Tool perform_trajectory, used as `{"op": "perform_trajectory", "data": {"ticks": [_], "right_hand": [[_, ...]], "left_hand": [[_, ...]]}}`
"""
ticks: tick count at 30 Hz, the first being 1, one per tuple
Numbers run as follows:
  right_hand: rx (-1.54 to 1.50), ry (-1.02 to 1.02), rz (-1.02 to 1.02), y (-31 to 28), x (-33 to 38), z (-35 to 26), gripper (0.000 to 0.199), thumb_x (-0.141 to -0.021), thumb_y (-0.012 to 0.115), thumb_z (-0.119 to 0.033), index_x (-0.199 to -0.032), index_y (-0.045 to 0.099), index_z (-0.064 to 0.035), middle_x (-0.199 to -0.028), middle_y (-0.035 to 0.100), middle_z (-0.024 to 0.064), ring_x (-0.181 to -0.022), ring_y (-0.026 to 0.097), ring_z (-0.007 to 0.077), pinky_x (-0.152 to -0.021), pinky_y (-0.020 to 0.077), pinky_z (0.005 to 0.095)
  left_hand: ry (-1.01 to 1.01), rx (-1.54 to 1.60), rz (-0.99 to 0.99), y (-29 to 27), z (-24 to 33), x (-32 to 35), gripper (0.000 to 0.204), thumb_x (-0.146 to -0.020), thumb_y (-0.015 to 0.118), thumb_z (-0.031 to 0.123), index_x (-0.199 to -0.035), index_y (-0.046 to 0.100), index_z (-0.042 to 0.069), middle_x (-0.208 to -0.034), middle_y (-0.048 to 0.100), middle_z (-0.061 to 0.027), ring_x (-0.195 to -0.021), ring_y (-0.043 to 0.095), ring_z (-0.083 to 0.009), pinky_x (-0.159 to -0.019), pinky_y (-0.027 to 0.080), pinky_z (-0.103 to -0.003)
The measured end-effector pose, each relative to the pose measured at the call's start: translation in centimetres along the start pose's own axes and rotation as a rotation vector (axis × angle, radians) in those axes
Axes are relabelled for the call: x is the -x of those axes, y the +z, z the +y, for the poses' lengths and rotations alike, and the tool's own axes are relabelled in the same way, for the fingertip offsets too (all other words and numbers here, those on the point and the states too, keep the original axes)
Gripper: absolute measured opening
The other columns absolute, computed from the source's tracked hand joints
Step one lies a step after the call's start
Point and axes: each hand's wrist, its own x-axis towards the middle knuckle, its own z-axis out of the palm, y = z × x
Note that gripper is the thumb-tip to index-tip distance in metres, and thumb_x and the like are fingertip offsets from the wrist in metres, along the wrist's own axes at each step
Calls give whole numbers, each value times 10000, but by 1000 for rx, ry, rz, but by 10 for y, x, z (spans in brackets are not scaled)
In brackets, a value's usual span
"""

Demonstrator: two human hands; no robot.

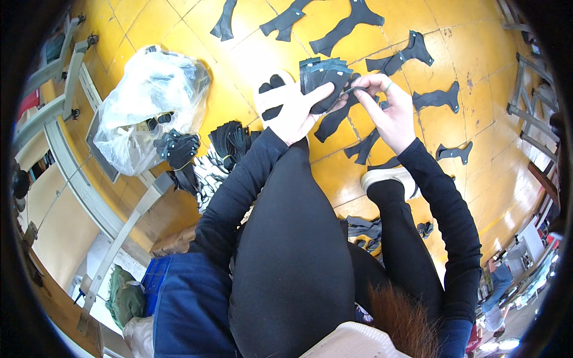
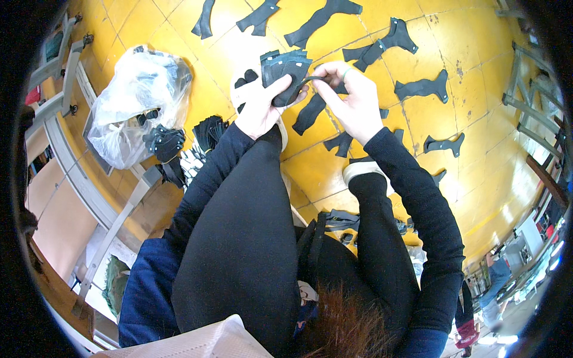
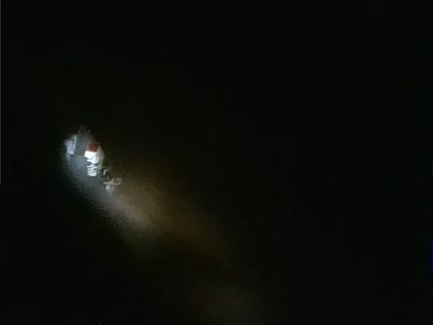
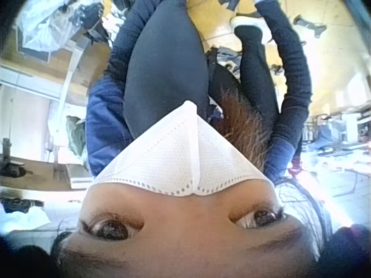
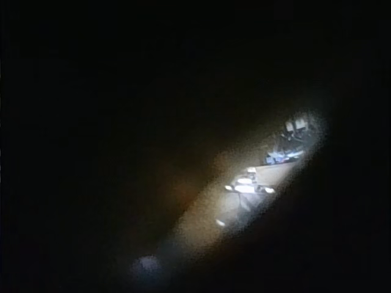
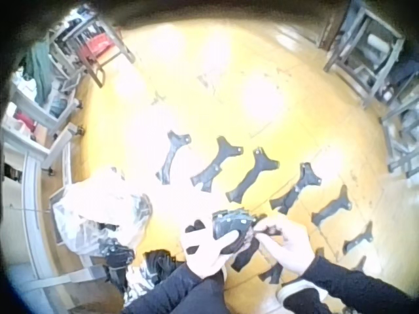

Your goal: The person sits on the floor and repeatedly picks up small black plastic parts, aligns them into stacks, and places them down. The person handles the parts by hand, organizing them into neat piles on the yellow floor.

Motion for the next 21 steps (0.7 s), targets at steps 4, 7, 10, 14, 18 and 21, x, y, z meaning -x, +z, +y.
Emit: {"op": "perform_trajectory", "data": {"ticks": [4,7,10,14,18,21], "right_hand": [[-251,278,3,1,4,4,99,-871,609,-55,-962,588,-21,-823,615,15,-760,578,74,-724,455,201],[-373,363,30,0,1,6,98,-887,603,-75,-966,585,-20,-817,608,6,-749,574,67,-699,451,191],[-420,414,61,-3,-3,10,107,-896,599,-93,-965,583,-13,-816,602,9,-740,570,64,-678,450,192],[-431,450,83,-4,-3,13,121,-903,591,-107,-973,583,-9,-813,606,19,-721,558,62,-670,447,194],[-433,468,47,-3,0,22,138,-910,582,-125,-986,586,-9,-807,614,21,-697,537,61,-673,436,193],[-460,498,52,-1,5,29,150,-915,576,-139,-991,593,-11,-808,623,21,-684,522,57,-671,422,191]], "left_hand": [[82,-160,127,-2,-1,-7,348,-862,599,-12,-1193,494,4,-1147,588,-126,-1030,602,-248,-886,544,-432],[126,-194,129,-6,-3,-9,367,-847,614,-19,-1194,495,1,-1157,588,-129,-1033,600,-248,-886,545,-437],[189,-307,88,-15,-7,-8,382,-827,639,-24,-1183,502,-13,-1147,597,-128,-1025,605,-241,-883,545,-420],[255,-655,70,-22,-10,-7,384,-778,684,-45,-1133,537,-36,-1080,632,-127,-986,623,-220,-854,547,-351],[281,-730,184,-33,-18,-13,386,-741,709,-55,-1097,562,-38,-1032,653,-125,-951,636,-202,-841,531,-296],[179,-519,148,-34,-18,-14,373,-748,708,-35,-1091,562,-37,-1021,655,-121,-927,644,-202,-842,524,-289]]}}
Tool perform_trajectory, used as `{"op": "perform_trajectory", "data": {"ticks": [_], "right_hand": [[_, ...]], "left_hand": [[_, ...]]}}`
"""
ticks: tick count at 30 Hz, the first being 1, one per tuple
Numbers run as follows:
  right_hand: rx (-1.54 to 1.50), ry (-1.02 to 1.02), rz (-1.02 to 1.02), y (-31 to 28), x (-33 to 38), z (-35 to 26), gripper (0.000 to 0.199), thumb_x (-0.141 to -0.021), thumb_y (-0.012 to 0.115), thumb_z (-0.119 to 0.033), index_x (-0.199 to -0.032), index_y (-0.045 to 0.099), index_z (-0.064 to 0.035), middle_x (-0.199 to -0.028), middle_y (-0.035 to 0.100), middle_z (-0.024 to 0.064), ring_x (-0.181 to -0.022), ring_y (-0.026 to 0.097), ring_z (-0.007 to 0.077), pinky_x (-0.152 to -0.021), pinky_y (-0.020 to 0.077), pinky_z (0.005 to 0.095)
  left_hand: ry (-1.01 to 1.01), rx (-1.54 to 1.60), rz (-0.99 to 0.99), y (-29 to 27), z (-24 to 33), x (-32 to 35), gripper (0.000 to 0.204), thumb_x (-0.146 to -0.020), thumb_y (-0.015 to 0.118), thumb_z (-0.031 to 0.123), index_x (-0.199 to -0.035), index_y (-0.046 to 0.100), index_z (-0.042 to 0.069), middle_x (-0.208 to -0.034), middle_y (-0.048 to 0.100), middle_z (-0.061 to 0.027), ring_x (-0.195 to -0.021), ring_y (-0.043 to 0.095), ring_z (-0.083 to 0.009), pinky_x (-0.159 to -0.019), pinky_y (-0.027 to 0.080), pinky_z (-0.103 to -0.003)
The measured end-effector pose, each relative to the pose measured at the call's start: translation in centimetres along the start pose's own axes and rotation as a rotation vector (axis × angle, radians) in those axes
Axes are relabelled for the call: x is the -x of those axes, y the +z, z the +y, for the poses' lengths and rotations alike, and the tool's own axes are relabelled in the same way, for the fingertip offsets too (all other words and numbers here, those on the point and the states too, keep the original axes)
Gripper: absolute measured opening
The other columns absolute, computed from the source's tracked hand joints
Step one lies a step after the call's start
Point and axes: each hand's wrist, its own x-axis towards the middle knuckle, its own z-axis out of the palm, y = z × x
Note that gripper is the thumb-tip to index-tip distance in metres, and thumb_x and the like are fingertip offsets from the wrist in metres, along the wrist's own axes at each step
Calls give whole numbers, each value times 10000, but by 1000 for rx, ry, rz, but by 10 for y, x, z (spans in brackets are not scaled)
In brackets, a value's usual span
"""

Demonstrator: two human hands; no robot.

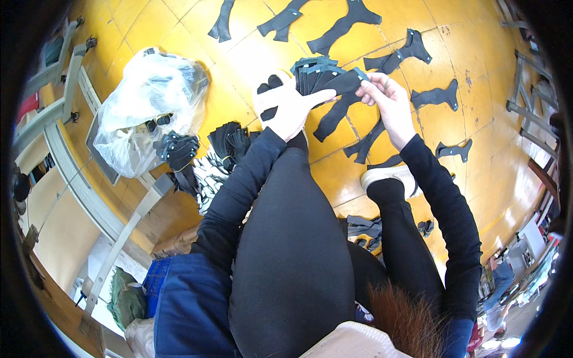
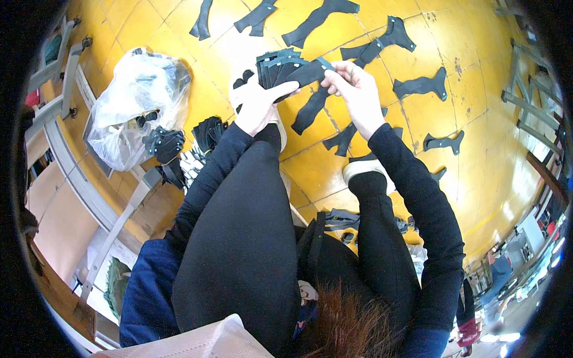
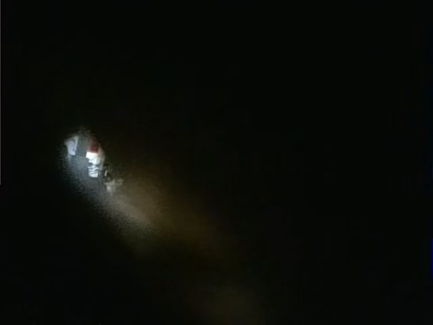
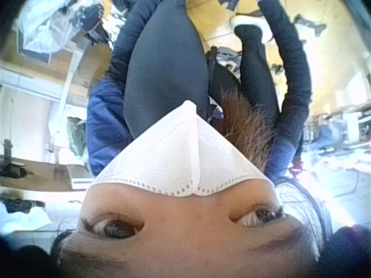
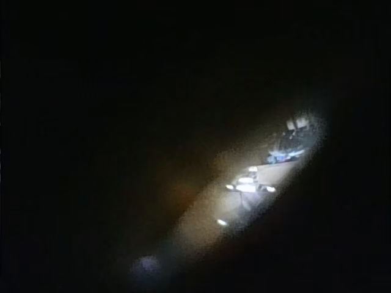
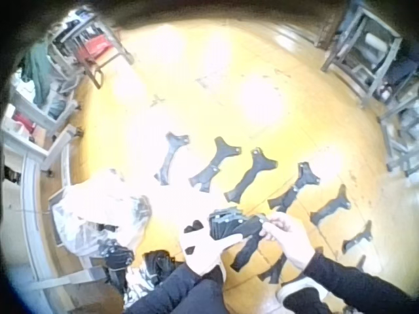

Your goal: The person sits on the floor and repeatedly picks up small black plastic parts, aligns them into stacks, and places them down. The person handles the parts by hand, organizing them into neat piles on the yellow floor.

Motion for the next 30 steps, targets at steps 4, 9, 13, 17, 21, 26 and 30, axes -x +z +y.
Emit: {"op": "perform_trajectory", "data": {"ticks": [4,9,13,17,21,26,30], "right_hand": [[41,95,-35,-1,6,2,158,-908,586,-151,-984,603,-13,-791,632,13,-678,523,52,-663,414,188],[184,122,-17,-41,5,5,189,-892,606,-169,-987,622,-6,-784,641,11,-688,545,57,-660,425,198],[275,127,187,-122,-3,25,262,-879,627,-198,-1048,624,3,-801,646,30,-689,561,78,-661,446,214],[446,148,431,-224,2,51,264,-885,626,-201,-1048,624,6,-798,644,33,-670,562,82,-636,452,211],[473,221,562,-316,28,61,236,-890,618,-184,-1027,620,9,-779,633,20,-640,545,65,-593,436,200],[545,238,554,-335,56,68,232,-881,621,-171,-1022,626,13,-755,630,18,-606,523,56,-564,420,195],[740,361,339,-330,73,65,209,-856,638,-172,-960,656,8,-754,648,27,-644,581,78,-588,472,211]], "left_hand": [[262,-524,11,-8,-15,0,308,-793,682,-2,-1079,570,-27,-997,655,-120,-870,657,-206,-801,536,-294],[-65,44,36,3,13,6,252,-834,648,25,-1071,577,-19,-981,651,-118,-802,667,-224,-737,556,-310],[-71,108,184,-4,18,2,245,-857,641,89,-1061,575,-28,-955,645,-127,-753,671,-241,-677,567,-320],[-53,25,215,-23,20,6,267,-887,606,129,-1100,520,-8,-930,629,-131,-712,653,-222,-635,547,-301],[-57,43,225,-36,8,10,279,-885,606,124,-1110,504,-4,-925,627,-129,-682,637,-206,-615,533,-289],[13,5,233,-47,-13,11,309,-844,649,64,-1096,500,-35,-927,635,-147,-665,665,-241,-605,553,-303],[50,-82,321,-39,-17,11,339,-861,641,77,-1135,474,-35,-921,628,-147,-671,647,-215,-622,556,-317]]}}
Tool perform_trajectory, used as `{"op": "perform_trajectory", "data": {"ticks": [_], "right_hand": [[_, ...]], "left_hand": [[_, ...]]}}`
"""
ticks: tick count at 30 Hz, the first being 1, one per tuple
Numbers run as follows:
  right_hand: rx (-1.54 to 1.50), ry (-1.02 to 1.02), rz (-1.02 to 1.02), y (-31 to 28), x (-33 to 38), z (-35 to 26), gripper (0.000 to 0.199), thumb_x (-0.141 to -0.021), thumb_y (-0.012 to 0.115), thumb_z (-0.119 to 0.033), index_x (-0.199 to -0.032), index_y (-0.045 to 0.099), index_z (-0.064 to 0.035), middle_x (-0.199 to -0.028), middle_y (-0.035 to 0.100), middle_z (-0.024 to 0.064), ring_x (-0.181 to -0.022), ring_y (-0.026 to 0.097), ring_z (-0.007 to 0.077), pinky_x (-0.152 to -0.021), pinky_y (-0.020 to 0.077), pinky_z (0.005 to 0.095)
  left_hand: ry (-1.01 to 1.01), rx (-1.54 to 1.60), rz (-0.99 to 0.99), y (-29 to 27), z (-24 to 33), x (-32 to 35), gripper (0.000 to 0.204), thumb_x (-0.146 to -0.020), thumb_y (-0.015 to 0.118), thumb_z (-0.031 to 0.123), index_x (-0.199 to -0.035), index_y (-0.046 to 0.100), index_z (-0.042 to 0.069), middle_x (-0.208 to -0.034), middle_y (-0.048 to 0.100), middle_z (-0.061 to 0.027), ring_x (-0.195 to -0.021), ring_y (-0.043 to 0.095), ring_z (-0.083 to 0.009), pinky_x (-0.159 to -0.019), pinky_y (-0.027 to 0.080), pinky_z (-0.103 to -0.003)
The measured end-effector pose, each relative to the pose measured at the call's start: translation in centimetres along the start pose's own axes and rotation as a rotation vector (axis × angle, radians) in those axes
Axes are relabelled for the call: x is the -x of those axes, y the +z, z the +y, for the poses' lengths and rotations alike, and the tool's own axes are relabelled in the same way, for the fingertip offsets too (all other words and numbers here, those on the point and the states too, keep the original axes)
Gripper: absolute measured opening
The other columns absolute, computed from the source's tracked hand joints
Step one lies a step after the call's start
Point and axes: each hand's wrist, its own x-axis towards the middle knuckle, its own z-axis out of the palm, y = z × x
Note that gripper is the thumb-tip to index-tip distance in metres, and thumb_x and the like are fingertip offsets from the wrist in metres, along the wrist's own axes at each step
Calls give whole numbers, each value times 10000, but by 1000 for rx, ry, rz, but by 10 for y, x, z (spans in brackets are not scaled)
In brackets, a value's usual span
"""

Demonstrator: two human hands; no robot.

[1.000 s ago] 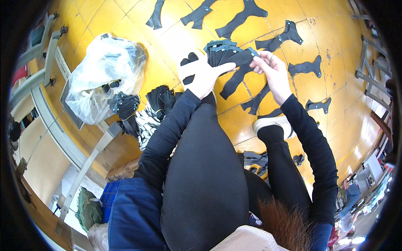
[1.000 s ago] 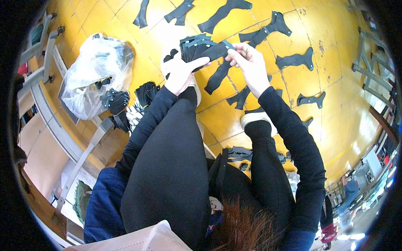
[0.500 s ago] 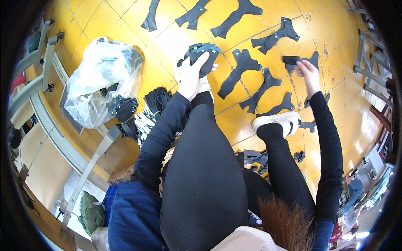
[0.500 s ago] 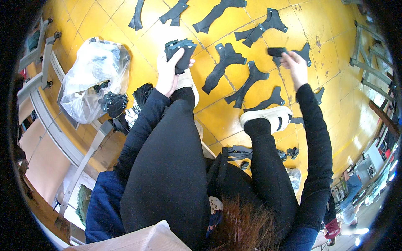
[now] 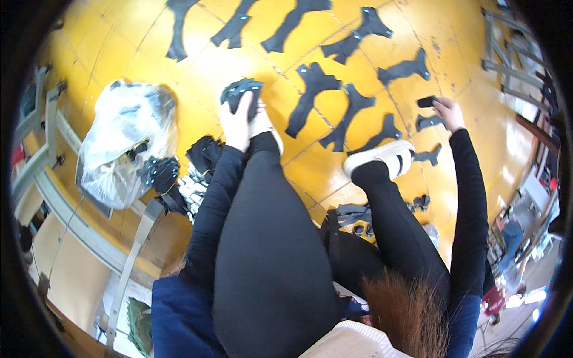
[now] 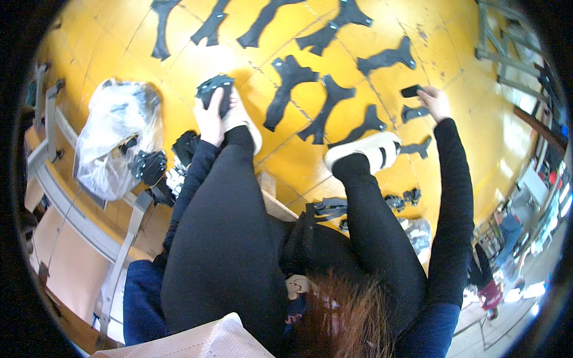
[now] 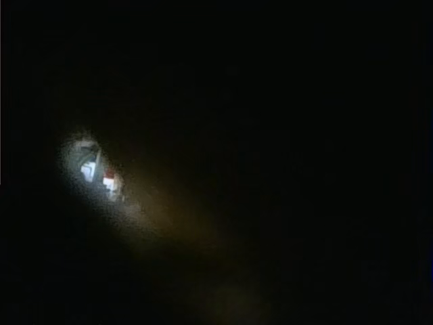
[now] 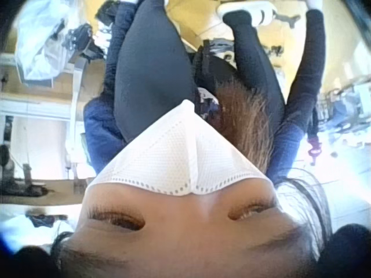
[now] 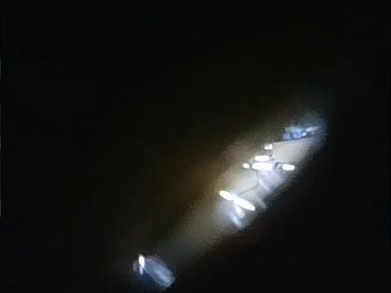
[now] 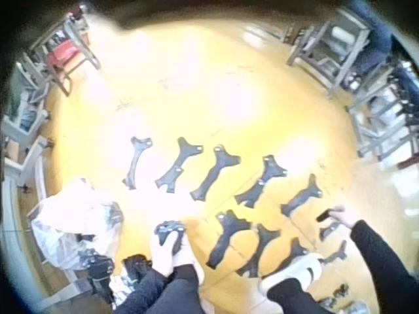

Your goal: The person sits on the floor and repeatedly picks up small black plastic parts, aligns them into stacks, and places them down. The person handles the parts by hand, organizing them into neat piles on the yellow floor.

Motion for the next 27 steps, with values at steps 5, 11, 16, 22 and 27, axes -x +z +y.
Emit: {"op": "perform_trajectory", "data": {"ticks": [5,11,16,22,27], "right_hand": [[373,-49,-35,11,-4,-11,278,-769,686,-242,-923,696,-10,-771,692,101,-679,658,176,-660,515,308],[346,-100,-66,14,-14,-27,233,-775,677,-202,-892,697,-1,-716,670,85,-647,639,157,-632,505,282],[-38,7,-231,29,-23,-34,250,-873,633,-188,-1013,650,18,-830,691,47,-691,616,91,-642,493,221],[-265,49,-387,68,-10,-52,244,-900,607,-197,-1046,638,-5,-868,689,44,-738,622,89,-681,489,211],[-135,36,-542,82,-11,-39,206,-873,642,-181,-992,675,-17,-828,686,36,-692,624,90,-632,497,216]], "left_hand": [[124,-199,87,-7,-17,-9,244,-856,649,78,-1045,574,-56,-933,596,-109,-683,633,-154,-524,547,-255],[553,-848,73,4,-14,-10,310,-778,703,238,-1028,672,56,-1065,602,-150,-1002,539,-323,-920,396,-409],[594,-816,98,5,-18,-9,266,-788,699,181,-1012,674,40,-1094,587,-149,-1063,519,-298,-945,388,-381],[585,-834,56,6,-16,-8,188,-796,682,152,-952,689,47,-1021,622,-119,-1029,535,-294,-938,386,-376],[580,-838,89,5,-18,-8,195,-800,690,149,-956,684,32,-1020,617,-134,-999,555,-289,-929,395,-361]]}}
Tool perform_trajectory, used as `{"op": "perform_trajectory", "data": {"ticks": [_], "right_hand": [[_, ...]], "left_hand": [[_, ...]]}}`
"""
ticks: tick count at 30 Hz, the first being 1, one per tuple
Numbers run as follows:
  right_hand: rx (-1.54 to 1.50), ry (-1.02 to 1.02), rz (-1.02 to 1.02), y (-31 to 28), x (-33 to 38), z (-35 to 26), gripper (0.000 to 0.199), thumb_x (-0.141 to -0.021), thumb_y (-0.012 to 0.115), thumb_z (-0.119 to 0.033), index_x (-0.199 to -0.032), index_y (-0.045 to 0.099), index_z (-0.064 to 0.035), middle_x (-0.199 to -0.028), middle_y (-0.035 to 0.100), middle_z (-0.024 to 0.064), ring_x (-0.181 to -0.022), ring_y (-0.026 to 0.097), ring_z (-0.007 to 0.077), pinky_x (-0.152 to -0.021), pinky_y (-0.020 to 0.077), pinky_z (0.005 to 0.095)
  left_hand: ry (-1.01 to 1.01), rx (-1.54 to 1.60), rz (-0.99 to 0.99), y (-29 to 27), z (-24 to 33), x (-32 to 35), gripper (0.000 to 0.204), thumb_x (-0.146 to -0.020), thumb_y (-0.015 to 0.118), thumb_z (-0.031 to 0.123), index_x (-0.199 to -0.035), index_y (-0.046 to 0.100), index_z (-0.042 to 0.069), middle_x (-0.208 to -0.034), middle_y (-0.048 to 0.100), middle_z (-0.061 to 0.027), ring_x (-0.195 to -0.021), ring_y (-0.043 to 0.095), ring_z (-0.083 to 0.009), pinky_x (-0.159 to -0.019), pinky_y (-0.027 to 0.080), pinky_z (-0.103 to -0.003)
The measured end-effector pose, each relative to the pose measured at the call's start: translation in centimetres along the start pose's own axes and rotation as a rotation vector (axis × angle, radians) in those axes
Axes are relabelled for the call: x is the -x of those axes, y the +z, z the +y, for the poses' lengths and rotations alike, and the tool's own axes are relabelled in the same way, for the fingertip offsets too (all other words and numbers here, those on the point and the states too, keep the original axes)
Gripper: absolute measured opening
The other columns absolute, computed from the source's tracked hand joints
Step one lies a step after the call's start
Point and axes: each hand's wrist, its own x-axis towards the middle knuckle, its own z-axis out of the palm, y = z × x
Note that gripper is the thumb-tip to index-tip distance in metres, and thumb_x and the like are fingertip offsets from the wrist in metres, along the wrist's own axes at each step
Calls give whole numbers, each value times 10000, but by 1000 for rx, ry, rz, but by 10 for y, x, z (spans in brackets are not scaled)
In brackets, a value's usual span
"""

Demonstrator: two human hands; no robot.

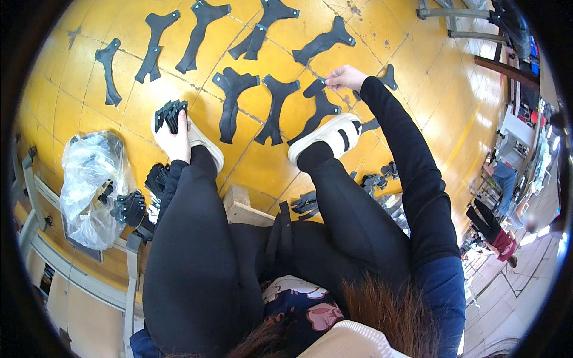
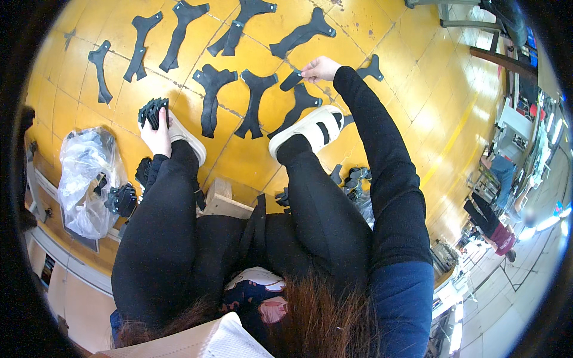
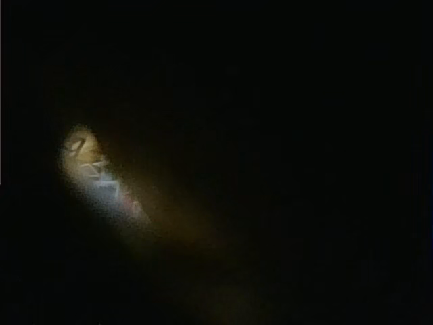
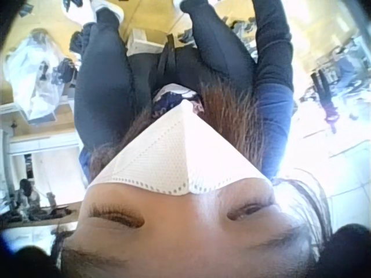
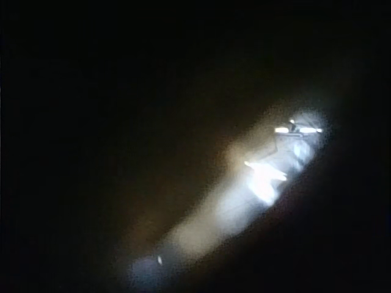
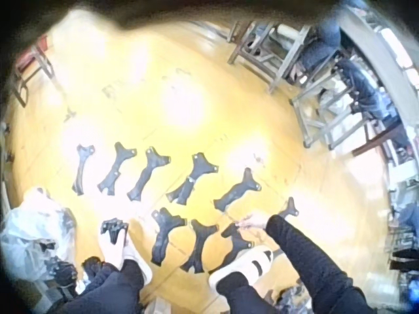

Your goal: The person sits on the floor and repeatedly picks up small black plastic parts, aligns them into stacks, and places them down. The person handles the parts by hand, organizing them into neat piles on the yellow floor.

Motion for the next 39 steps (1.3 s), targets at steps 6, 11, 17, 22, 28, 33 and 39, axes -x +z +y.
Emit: {"op": "perform_trajectory", "data": {"ticks": [6,11,17,22,28,33,39], "right_hand": [[11,96,-129,32,2,44,185,-839,678,-179,-953,689,-35,-735,672,27,-588,603,93,-545,485,226],[336,95,-10,57,5,44,241,-799,680,-163,-969,687,7,-730,671,64,-618,618,131,-581,505,257],[677,-27,59,39,7,48,267,-761,632,-309,-792,720,-59,-754,688,117,-701,668,252,-702,531,357],[739,-155,200,37,17,7,248,-800,606,-262,-899,711,-60,-902,683,165,-861,654,321,-802,511,402],[706,-368,192,53,18,-52,235,-846,563,-210,-947,679,-32,-917,674,175,-890,645,319,-816,503,399],[510,-627,167,95,22,-113,239,-884,568,-215,-975,659,-13,-938,672,161,-907,636,307,-793,497,358],[99,-670,124,137,45,-158,267,-923,552,-222,-1094,630,-31,-906,670,74,-784,611,140,-739,484,269]], "left_hand": [[-29,46,8,4,-1,2,196,-794,702,140,-945,679,18,-1042,606,-145,-987,559,-288,-920,402,-359],[-6,22,15,-2,-1,1,201,-794,700,151,-945,680,18,-1049,603,-144,-998,555,-293,-927,397,-361],[36,24,-1,3,3,0,193,-789,701,170,-932,696,40,-996,639,-138,-987,560,-300,-926,396,-376],[105,-16,14,-2,9,-3,187,-777,706,184,-907,701,49,-940,650,-115,-934,575,-288,-875,417,-368],[-28,-20,-104,-5,-4,-6,288,-791,701,291,-988,703,81,-1003,669,-89,-968,582,-258,-943,389,-373],[-693,1157,-446,-24,55,-18,374,-876,557,44,-1235,487,-39,-1132,599,-178,-975,636,-313,-823,543,-346],[-580,1179,-805,-20,99,-7,421,-895,514,52,-1298,429,-35,-1170,580,-191,-1055,604,-326,-894,512,-355]]}}
